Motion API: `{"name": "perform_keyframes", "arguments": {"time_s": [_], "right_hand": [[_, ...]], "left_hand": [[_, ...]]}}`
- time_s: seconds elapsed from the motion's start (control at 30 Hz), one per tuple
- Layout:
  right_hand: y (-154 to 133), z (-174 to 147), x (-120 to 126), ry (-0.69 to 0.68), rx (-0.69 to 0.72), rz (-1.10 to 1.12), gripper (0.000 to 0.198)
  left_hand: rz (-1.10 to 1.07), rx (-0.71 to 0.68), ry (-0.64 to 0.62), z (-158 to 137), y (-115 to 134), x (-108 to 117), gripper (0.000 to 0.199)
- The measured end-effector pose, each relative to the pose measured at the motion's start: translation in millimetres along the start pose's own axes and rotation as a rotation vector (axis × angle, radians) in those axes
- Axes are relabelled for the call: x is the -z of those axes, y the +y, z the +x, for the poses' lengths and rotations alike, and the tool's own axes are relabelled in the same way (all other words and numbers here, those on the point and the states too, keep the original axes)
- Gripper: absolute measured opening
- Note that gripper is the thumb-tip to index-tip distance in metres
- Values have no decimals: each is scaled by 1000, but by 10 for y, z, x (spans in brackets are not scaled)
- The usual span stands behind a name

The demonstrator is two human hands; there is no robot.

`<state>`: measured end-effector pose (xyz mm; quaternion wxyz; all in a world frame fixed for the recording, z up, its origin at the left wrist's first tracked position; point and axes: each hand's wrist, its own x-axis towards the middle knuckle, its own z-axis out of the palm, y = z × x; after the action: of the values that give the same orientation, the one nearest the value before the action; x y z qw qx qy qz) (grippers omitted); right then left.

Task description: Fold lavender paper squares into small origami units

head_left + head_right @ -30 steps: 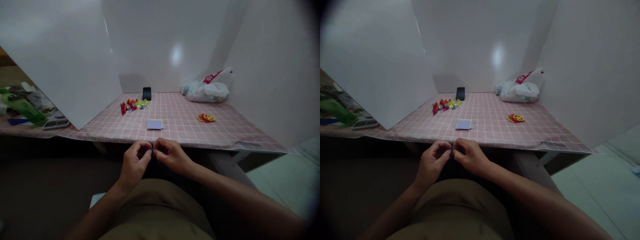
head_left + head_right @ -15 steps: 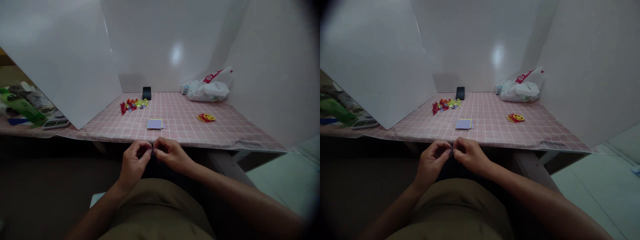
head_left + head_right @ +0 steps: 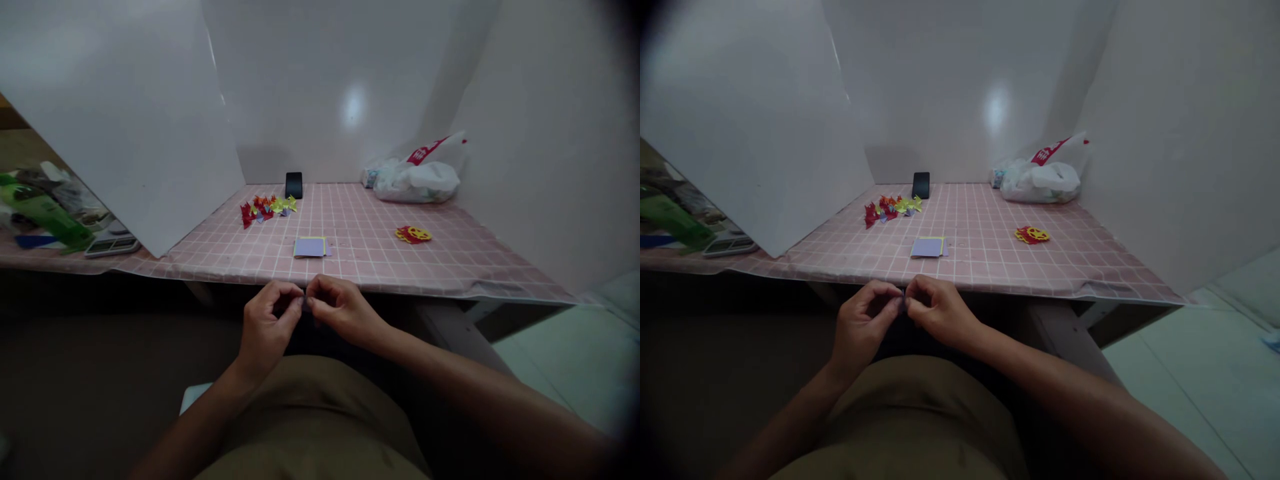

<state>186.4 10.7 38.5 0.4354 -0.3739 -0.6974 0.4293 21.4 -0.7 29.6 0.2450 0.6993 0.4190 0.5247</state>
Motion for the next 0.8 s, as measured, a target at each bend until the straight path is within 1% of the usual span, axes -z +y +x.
{"name": "perform_keyframes", "arguments": {"time_s": [0.17,0.3,0.4,0.6,0.8], "right_hand": [[-17,11,7,27,47,-99,7],[-3,6,2,53,78,-117,7],[10,-5,-8,60,68,-84,7],[9,-17,-17,26,9,34,5],[-7,-11,-2,5,-16,52,5]], "left_hand": [[9,-18,-4,-7,-13,-15,6],[5,-13,-26,-6,-12,-15,6],[-28,17,-36,-2,-11,-10,6],[-93,66,-39,-7,-23,-4,4],[-131,81,-34,-9,-8,-8,5]]}}
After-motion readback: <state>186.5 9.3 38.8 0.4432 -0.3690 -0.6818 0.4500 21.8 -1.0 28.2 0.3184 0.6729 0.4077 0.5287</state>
